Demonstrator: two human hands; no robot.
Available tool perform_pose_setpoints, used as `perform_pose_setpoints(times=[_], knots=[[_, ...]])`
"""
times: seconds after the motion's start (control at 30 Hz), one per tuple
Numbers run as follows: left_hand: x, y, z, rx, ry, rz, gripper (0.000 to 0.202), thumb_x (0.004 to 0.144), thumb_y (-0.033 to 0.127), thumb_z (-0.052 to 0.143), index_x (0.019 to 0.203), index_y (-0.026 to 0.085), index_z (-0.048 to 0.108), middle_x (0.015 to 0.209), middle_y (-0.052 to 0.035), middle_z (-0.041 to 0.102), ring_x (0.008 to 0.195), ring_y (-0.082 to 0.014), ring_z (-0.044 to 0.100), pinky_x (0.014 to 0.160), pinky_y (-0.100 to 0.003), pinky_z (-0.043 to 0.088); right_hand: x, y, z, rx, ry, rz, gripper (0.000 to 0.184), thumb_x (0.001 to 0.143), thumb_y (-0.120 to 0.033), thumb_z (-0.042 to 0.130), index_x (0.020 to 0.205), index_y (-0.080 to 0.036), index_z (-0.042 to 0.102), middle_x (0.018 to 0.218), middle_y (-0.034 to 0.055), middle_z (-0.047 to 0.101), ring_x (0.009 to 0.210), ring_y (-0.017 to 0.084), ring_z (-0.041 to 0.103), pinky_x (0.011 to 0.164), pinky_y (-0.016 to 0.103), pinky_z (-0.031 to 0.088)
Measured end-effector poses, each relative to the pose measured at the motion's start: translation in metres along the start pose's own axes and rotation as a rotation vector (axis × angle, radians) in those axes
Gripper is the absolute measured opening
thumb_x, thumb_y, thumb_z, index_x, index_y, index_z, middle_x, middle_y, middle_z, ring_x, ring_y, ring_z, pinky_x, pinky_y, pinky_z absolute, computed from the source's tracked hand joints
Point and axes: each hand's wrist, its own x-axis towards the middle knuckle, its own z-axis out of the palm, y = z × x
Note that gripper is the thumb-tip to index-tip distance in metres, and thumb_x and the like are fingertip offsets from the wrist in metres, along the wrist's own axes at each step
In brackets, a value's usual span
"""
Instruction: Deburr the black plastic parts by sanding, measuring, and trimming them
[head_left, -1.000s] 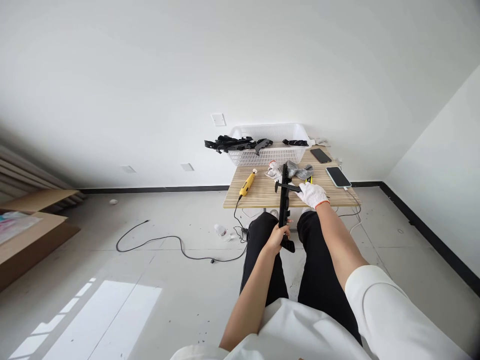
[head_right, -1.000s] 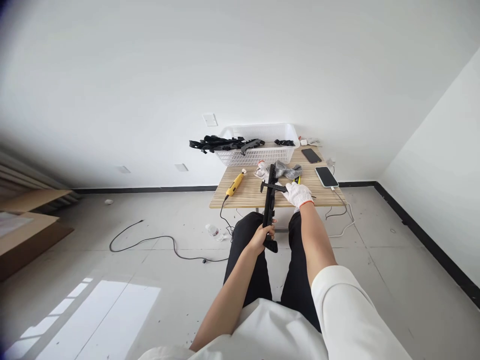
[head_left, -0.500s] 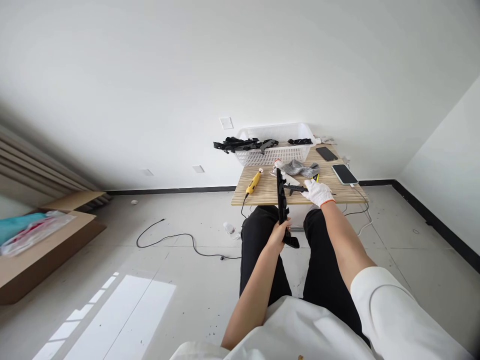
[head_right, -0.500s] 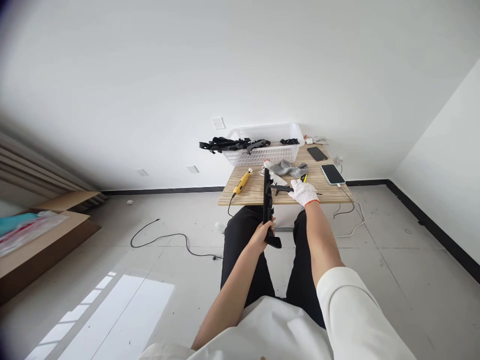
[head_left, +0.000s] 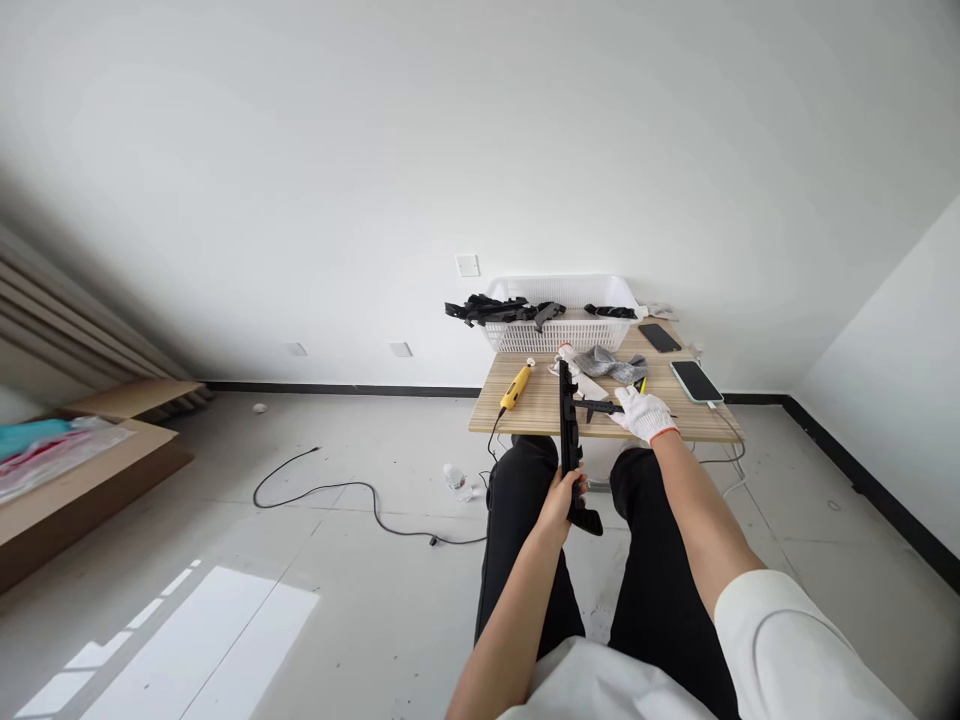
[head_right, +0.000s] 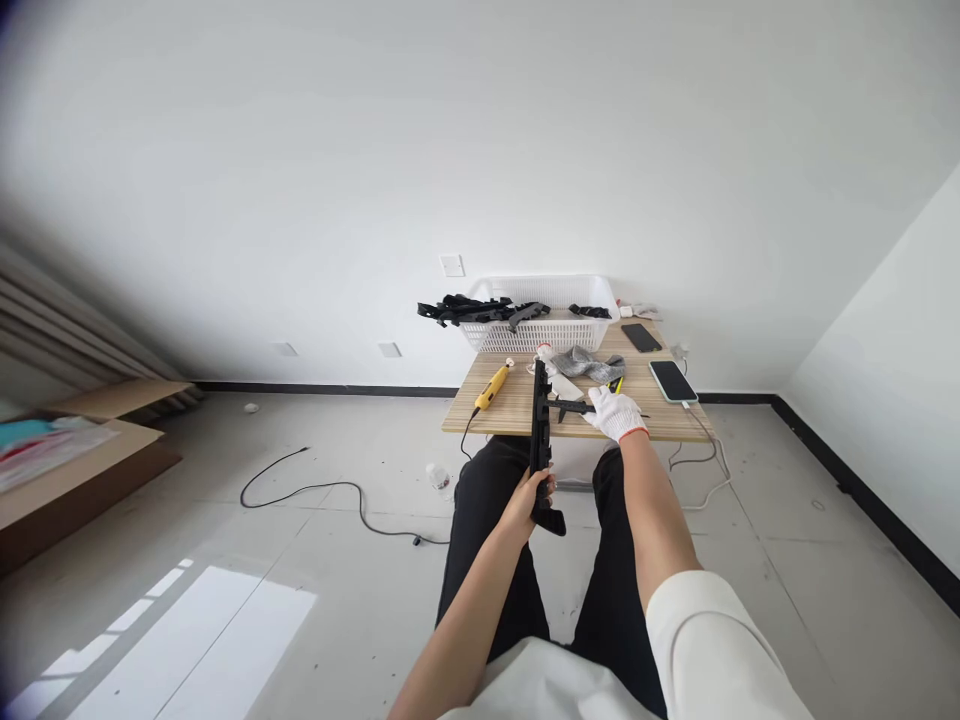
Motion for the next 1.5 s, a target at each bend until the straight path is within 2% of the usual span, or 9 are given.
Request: perform_pose_setpoints(times=[0.2,0.3,0.57,0.93,1.1,1.2,1.37,1.5], knots=[[-0.01,-0.004,0.012,-0.069,-0.025,-0.03,0.034,0.084,0.024,0.075,0.114,0.014,0.064,0.076,-0.0003,0.059,0.064,-0.0097,0.057,0.063,-0.024,0.051,0.005,0.002,-0.001,-0.019,-0.02,0.01,0.061,0.1,-0.056,0.042,0.145,-0.015,0.044,0.137,0.0213,0.056,0.108,0.029,0.068,0.084,0.038,0.051],[-0.014,-0.008,0.018,-0.11,-0.054,-0.053,0.036,0.086,0.029,0.077,0.116,0.017,0.062,0.077,-0.0001,0.059,0.064,-0.0107,0.058,0.063,-0.026,0.053,0.008,0.003,0.002,-0.034,-0.031,0.002,0.06,0.1,-0.057,0.041,0.144,-0.016,0.044,0.136,0.0206,0.056,0.108,0.03,0.068,0.084,0.038,0.05],[-0.012,-0.015,0.027,-0.08,-0.034,-0.077,0.034,0.081,0.025,0.072,0.112,0.014,0.064,0.069,0.0021,0.056,0.052,-0.0082,0.047,0.05,-0.022,0.041,0.012,0.004,0.003,-0.05,-0.023,-0.004,0.06,0.101,-0.055,0.039,0.145,-0.015,0.045,0.137,0.0218,0.056,0.107,0.03,0.068,0.082,0.039,0.051],[-0.011,-0.016,0.021,0.002,-0.029,-0.058,0.039,0.071,0.025,0.072,0.108,0.014,0.064,0.068,0.0049,0.051,0.05,-0.006,0.041,0.047,-0.02,0.032,0.004,0.002,0.003,0.007,0.035,0.019,0.056,0.099,-0.052,0.046,0.143,-0.017,0.048,0.137,0.0195,0.058,0.106,0.026,0.07,0.081,0.035,0.051],[-0.015,-0.012,0.017,0.012,-0.051,-0.054,0.037,0.071,0.028,0.075,0.103,0.015,0.064,0.065,0.0062,0.048,0.048,-0.0048,0.039,0.047,-0.019,0.029,-0.005,0.001,0.002,-0.001,0.055,0.047,0.065,0.099,-0.055,0.044,0.152,-0.017,0.04,0.141,0.0229,0.056,0.105,0.03,0.07,0.083,0.039,0.051],[-0.018,-0.009,0.014,0.018,-0.049,-0.036,0.038,0.07,0.028,0.075,0.104,0.013,0.065,0.064,0.0068,0.047,0.048,-0.0045,0.038,0.047,-0.019,0.028,-0.011,-0.001,-0.003,0.0,0.065,0.046,0.069,0.098,-0.059,0.045,0.151,-0.016,0.042,0.14,0.0243,0.056,0.102,0.032,0.071,0.08,0.039,0.051],[-0.028,0.002,0.011,0.041,-0.052,0.018,0.039,0.07,0.026,0.072,0.105,0.012,0.064,0.063,0.007,0.046,0.048,-0.0041,0.037,0.047,-0.019,0.027,-0.029,-0.01,-0.019,0.013,0.142,-0.067,0.071,0.096,-0.07,0.038,0.135,-0.013,0.056,0.122,0.0211,0.066,0.099,0.033,0.07,0.081,0.039,0.05],[-0.033,0.017,0.016,0.08,-0.08,0.054,0.039,0.07,0.027,0.072,0.105,0.013,0.063,0.063,0.0072,0.046,0.047,-0.0041,0.037,0.046,-0.018,0.026,-0.048,-0.013,-0.03,0.03,0.201,-0.153,0.069,0.097,-0.068,0.034,0.136,-0.016,0.058,0.115,0.0182,0.068,0.098,0.033,0.07,0.079,0.039,0.049]])
